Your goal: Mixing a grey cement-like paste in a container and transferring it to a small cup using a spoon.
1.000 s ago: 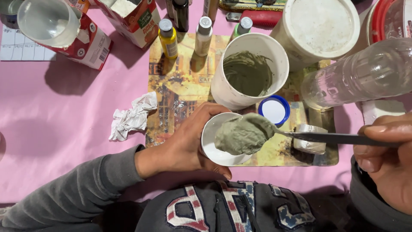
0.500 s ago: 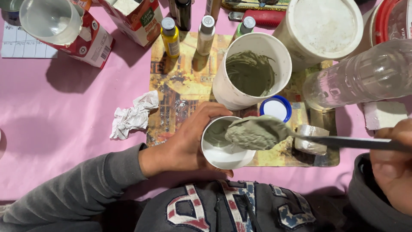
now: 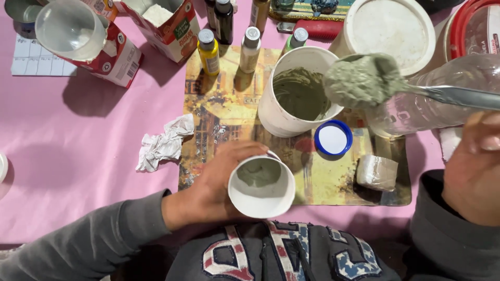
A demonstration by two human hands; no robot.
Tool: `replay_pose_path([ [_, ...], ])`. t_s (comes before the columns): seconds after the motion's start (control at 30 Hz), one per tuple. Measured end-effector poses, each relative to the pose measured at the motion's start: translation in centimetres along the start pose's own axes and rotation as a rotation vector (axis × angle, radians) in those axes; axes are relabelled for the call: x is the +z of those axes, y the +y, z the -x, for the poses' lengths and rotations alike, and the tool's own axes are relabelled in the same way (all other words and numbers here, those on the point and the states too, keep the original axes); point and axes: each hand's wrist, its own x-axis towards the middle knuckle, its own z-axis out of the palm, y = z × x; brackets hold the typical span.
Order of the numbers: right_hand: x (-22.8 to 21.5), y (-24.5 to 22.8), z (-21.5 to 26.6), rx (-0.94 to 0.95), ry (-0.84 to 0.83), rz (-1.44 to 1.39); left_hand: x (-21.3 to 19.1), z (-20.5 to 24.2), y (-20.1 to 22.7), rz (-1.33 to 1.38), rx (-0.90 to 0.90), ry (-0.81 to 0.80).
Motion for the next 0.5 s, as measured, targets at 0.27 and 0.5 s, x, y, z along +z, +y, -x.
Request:
replay_pose_path([
  [0.27, 9.6, -2.8, 0.3, 0.057, 0.094, -0.007, 1.3, 0.1, -0.2, 0.146, -0.267, -0.051],
  [0.5, 12.3, -3.8, -0.7, 0.142, 0.164, -0.039, 2.1, 0.5, -0.8, 0.232, -0.352, -0.063],
])
